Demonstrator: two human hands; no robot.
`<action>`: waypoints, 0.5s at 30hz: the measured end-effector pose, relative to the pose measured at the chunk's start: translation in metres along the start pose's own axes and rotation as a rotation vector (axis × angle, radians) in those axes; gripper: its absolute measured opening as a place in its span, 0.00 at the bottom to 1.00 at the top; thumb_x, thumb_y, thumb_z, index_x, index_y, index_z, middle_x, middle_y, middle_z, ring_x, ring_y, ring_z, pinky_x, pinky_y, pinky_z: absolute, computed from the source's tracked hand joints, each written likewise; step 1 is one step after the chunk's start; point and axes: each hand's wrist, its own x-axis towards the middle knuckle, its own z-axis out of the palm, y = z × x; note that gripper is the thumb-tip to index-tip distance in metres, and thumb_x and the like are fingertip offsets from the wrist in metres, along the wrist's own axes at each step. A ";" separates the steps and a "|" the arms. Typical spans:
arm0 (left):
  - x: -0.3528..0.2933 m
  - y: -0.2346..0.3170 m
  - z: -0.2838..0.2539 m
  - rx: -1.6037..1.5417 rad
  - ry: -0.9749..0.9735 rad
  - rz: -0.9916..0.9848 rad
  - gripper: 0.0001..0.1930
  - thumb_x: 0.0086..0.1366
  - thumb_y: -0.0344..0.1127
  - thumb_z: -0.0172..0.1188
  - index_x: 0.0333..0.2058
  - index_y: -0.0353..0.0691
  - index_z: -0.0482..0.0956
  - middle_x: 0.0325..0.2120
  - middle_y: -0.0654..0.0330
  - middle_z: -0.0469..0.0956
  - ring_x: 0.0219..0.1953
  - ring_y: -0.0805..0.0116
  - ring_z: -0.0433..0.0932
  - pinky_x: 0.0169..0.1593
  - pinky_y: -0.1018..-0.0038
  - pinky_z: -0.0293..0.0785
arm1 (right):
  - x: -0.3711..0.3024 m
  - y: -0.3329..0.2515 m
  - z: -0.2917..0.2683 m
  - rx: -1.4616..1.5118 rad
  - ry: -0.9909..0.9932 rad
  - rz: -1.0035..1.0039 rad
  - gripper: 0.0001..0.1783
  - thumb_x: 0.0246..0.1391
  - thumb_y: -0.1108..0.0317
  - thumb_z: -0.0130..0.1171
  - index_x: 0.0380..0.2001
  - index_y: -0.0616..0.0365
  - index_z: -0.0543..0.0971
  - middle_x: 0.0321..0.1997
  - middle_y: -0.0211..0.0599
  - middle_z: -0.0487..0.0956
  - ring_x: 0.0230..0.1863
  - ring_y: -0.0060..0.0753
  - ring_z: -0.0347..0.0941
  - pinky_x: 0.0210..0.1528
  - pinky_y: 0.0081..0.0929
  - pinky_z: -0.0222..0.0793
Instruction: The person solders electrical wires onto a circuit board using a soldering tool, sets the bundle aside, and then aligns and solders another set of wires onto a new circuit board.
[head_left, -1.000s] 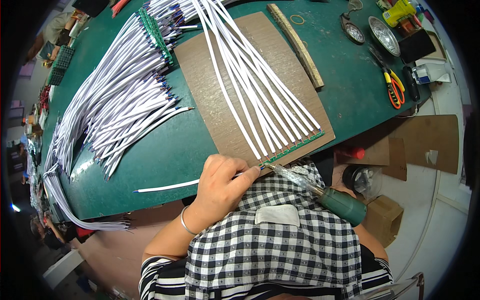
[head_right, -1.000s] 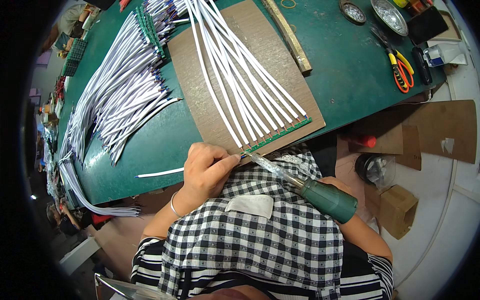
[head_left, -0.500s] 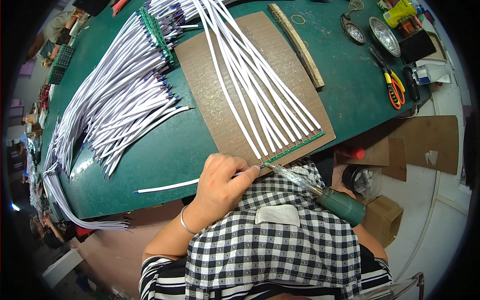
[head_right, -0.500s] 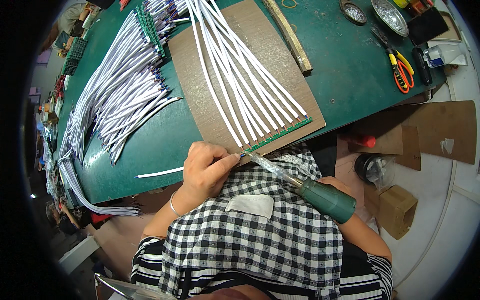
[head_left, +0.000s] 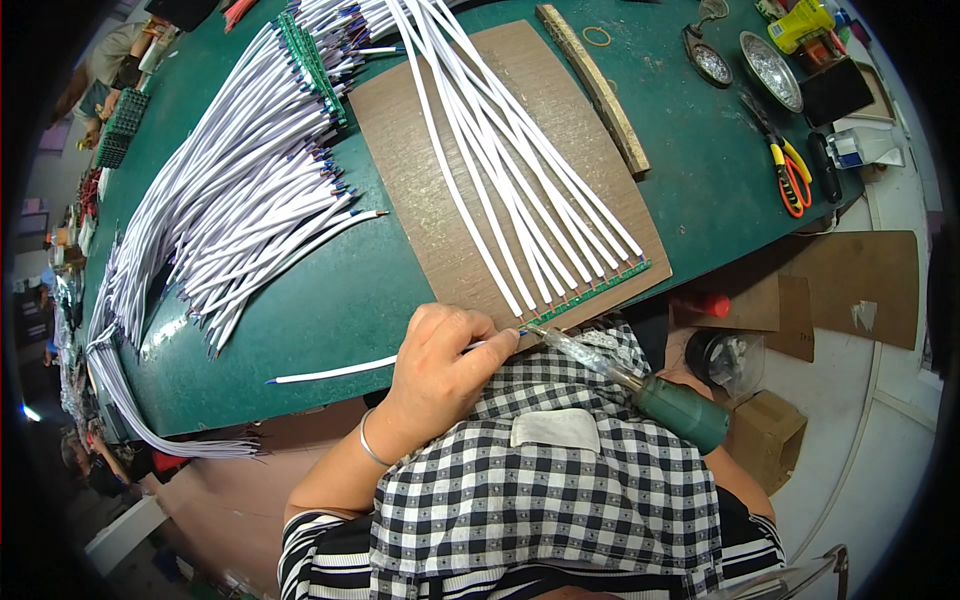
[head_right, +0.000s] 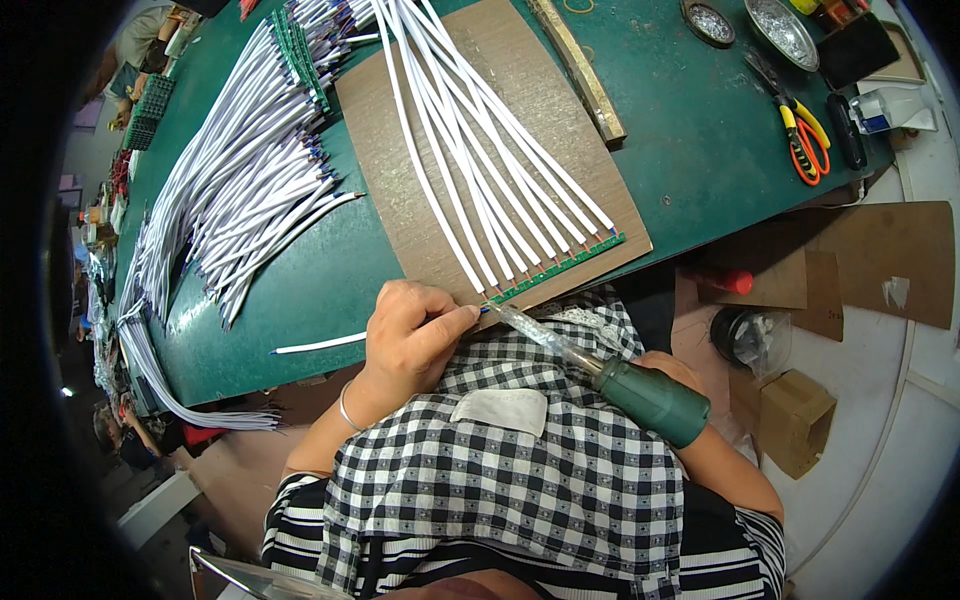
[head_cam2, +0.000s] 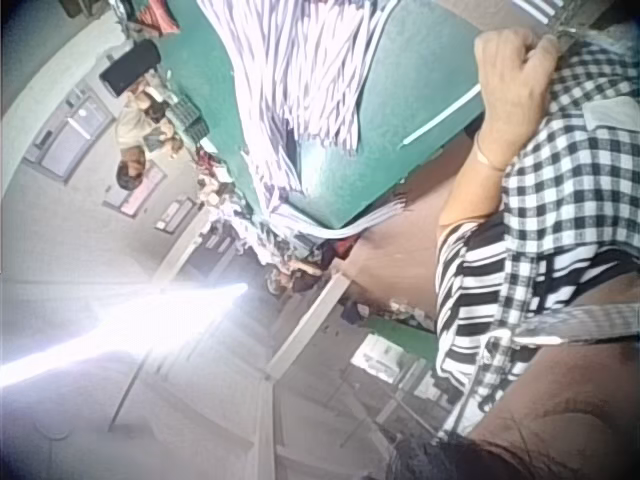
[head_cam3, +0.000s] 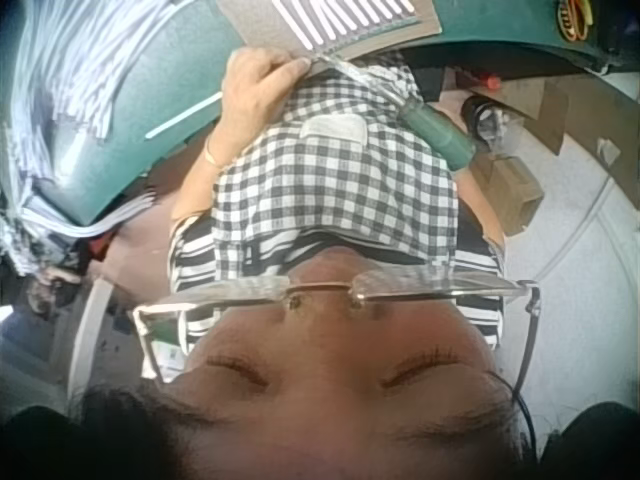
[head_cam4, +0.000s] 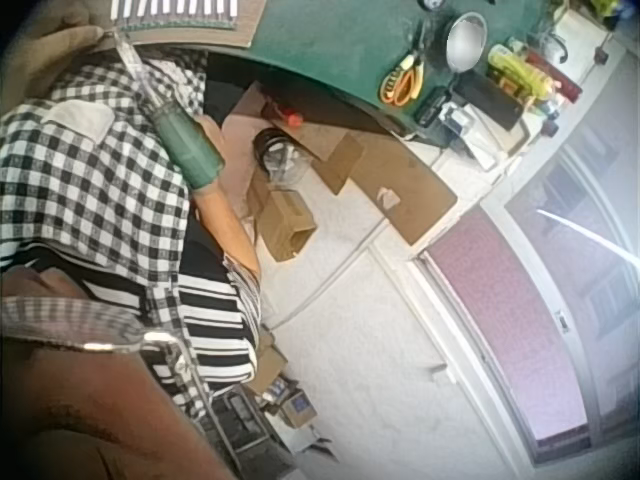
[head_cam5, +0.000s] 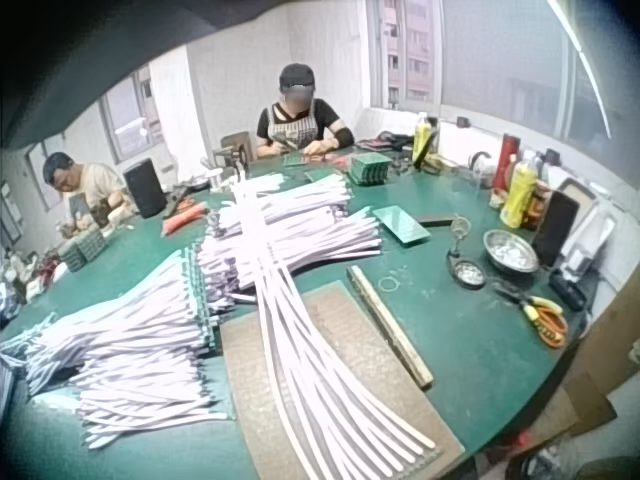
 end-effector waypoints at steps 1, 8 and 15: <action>0.000 0.000 0.000 -0.001 0.001 0.000 0.10 0.49 0.28 0.60 0.34 0.43 0.80 0.27 0.65 0.71 0.30 0.66 0.69 0.36 0.70 0.65 | 0.001 -0.001 -0.001 -0.001 0.000 0.000 0.18 0.40 0.67 0.68 0.36 0.59 0.76 0.35 0.37 0.79 0.35 0.38 0.78 0.36 0.25 0.75; 0.001 0.000 -0.001 -0.017 -0.005 -0.007 0.11 0.48 0.27 0.61 0.34 0.43 0.80 0.26 0.64 0.70 0.30 0.66 0.69 0.36 0.70 0.64 | 0.013 -0.009 -0.002 0.104 0.001 0.020 0.20 0.40 0.65 0.69 0.37 0.57 0.75 0.32 0.34 0.78 0.33 0.36 0.78 0.35 0.25 0.75; 0.003 0.000 -0.001 -0.019 0.001 -0.004 0.14 0.44 0.24 0.65 0.32 0.43 0.80 0.25 0.64 0.72 0.28 0.65 0.71 0.32 0.70 0.64 | 0.021 -0.012 -0.008 0.045 -0.013 -0.058 0.21 0.37 0.67 0.70 0.37 0.59 0.75 0.32 0.35 0.78 0.32 0.37 0.77 0.34 0.26 0.75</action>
